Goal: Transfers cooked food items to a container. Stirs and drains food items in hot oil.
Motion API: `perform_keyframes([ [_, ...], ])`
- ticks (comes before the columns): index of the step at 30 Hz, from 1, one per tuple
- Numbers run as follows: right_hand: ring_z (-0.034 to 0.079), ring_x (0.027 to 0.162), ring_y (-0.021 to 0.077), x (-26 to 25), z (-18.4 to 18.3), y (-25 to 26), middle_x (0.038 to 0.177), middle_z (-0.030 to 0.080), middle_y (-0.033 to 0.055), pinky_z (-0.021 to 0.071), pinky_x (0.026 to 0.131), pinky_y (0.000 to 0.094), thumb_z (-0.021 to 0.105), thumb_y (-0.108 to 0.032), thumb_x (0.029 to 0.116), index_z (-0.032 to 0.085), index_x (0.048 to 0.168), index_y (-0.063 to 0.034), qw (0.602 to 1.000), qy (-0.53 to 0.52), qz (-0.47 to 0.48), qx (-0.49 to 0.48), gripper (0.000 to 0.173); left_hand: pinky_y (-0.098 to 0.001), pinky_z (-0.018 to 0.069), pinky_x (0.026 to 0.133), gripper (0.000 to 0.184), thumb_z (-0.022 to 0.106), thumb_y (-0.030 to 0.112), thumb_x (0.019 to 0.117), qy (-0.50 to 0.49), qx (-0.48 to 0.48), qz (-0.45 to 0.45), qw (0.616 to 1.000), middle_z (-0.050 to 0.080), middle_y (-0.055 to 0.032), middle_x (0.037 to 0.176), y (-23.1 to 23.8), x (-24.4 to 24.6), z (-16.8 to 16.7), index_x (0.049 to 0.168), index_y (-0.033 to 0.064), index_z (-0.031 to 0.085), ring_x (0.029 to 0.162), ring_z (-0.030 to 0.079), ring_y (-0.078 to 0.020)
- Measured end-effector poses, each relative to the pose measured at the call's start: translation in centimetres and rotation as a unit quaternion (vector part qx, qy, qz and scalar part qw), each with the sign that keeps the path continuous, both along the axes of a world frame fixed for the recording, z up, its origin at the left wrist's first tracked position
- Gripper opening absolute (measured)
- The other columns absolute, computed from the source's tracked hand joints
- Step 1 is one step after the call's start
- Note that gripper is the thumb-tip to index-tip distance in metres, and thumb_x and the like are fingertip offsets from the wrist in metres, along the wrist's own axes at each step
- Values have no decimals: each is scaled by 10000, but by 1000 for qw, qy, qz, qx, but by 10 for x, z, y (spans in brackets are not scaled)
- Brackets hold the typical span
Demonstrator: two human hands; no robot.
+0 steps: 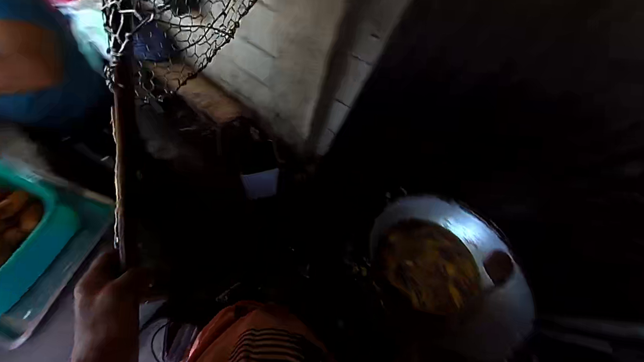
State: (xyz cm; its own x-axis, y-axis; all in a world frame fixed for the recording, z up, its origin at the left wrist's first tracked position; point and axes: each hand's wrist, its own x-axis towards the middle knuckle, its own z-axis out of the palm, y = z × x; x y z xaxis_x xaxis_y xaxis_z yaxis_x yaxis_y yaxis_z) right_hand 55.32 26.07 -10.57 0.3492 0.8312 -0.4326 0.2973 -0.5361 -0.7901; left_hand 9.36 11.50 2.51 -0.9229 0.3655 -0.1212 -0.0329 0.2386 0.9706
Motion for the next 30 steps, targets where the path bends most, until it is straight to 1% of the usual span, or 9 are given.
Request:
perform_keyframes([
  [5,553,503,214,26,-16,-26,737,576,136,524,481,410,522,-197,1064,461,1418,25,993,-10,-111,-41,423,-261,507,458,348,632,-40,828,-101,-27,-238,966,627,-37,798,100,65,-31,1170,9,592,527,561,-106],
  [11,574,519,221,40,-28,-52,781,603,142,537,506,415,519,-186,1067,479,1436,-18,980,13,-175,-94,408,-305,500,501,382,700,3,834,-88,-138,-453,876,623,-88,857,210,144,-91,1204,-15,604,574,552,-148],
  [14,573,521,213,41,-35,-55,791,598,132,533,499,398,514,-182,1072,470,1450,-29,974,30,-198,-106,411,-328,481,510,451,713,-7,810,-35,-183,-504,844,612,-114,892,266,187,-126,1247,-17,601,592,536,-164],
  [17,567,520,205,42,-46,-50,799,596,130,529,494,392,508,-178,1072,442,1480,-28,973,47,-211,-86,439,-397,496,575,381,715,7,807,24,-213,-524,824,617,-141,901,314,231,-152,1177,-10,627,657,557,-214],
  [19,565,511,194,41,-50,-43,792,595,122,529,492,379,498,-181,1079,427,1489,-28,971,64,-215,-82,444,-502,540,714,311,720,50,831,81,-243,-525,812,663,-182,949,339,256,-166,1129,3,646,804,640,-297],
  [21,552,497,175,37,-50,-34,776,576,103,521,475,349,485,-188,1092,416,1480,-34,965,105,-222,-90,423,-579,542,871,304,686,128,910,138,-294,-527,785,695,-209,1077,356,273,-173,1197,36,646,1009,678,-360],
  [25,484,436,156,14,-44,-27,693,479,56,496,410,326,435,-212,1112,391,1363,-51,926,263,-260,-73,301,-554,523,984,435,561,225,1012,214,-401,-574,681,662,-189,1282,354,276,-187,1415,69,505,1208,646,-338],
  [28,469,408,141,-13,-28,-29,639,439,26,492,380,320,438,-196,1102,398,1243,-91,876,373,-299,-68,181,-546,551,950,514,553,229,1031,202,-438,-643,595,632,-232,1298,334,257,-204,1484,35,405,1145,670,-362],
  [30,457,403,125,-29,-15,-32,613,421,7,480,377,305,410,-190,1103,411,1187,-107,846,426,-315,-61,119,-513,598,796,508,517,228,1059,160,-447,-675,564,630,-244,1218,319,245,-203,1506,47,356,942,708,-343],
])
